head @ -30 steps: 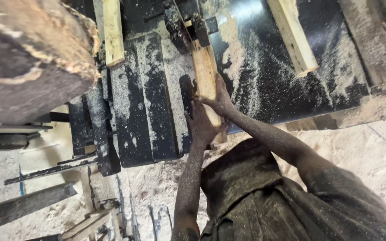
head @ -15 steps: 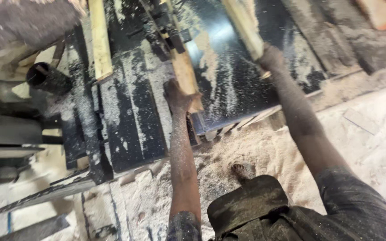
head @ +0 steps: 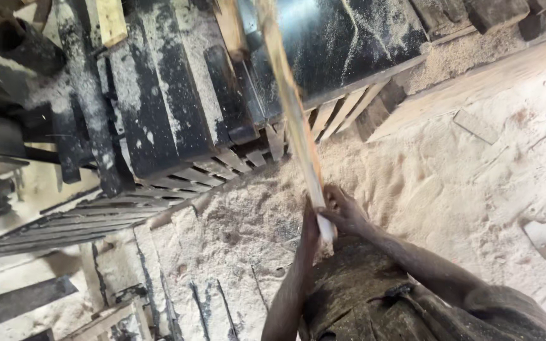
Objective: The person repeatedly feeds wooden planks through a stationary saw by hand to cut them, flipping the pieces and passing them through the blade.
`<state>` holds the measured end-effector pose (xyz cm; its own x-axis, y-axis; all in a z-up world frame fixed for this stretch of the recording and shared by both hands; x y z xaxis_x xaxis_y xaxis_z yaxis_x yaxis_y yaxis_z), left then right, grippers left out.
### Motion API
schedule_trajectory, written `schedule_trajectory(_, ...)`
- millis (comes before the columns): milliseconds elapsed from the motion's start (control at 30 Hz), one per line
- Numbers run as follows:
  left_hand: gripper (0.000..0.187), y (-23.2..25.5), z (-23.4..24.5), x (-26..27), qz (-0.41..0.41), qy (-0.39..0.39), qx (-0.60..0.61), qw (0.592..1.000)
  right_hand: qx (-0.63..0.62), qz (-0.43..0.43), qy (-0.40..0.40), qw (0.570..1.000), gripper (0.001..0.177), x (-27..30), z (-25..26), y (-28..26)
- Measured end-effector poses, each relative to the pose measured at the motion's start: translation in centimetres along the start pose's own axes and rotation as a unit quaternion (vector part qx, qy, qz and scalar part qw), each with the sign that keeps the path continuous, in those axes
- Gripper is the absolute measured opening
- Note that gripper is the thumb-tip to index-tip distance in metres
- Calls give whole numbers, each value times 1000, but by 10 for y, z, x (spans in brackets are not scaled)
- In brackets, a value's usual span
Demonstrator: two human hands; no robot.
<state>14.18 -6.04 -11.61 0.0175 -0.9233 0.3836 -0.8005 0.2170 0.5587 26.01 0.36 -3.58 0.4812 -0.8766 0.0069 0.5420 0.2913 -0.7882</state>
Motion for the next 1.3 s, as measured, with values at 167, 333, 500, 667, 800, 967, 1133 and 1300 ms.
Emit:
schedule_trajectory(167,82,-48,14,135,125,190,-162,960,-113,27,-83,990,139,5,-45,-22)
schedule_trajectory(333,84,-14,23,134,-5,152,-106,983,-69,-47,-106,991,151,-31,-57,-87)
schedule_trajectory(500,70,36,17,84,-7,138,-49,989,-130,-80,-99,983,146,-103,-46,-116)
schedule_trajectory(667,65,71,18,42,18,129,-55,990,-128,-115,-87,981,138,-161,-41,-126)
schedule_trajectory(800,75,99,17,26,25,148,-68,986,-118,-144,-110,976,137,-191,-50,-122)
schedule_trajectory(967,84,111,32,-1,69,101,-42,992,-8,-37,-90,995,137,-217,-64,-101)
schedule_trajectory(1133,74,91,68,-38,92,63,-18,994,-28,-69,-92,993,136,-246,-75,-84)
schedule_trajectory(1300,69,103,79,-79,52,14,-25,998,-4,-37,-82,996,134,-281,-73,-83)
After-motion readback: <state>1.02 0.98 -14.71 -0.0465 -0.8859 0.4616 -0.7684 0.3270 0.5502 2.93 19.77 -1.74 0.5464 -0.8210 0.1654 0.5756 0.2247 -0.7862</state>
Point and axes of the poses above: each hand's wrist, its own x-axis away from the middle knuckle, its own z-axis out of the back of the hand, y = z × x, the point moved 4 cm from there along -x, towards the middle knuckle, and after that the axes turned 3 degrees about y, right-handed, at the moved point
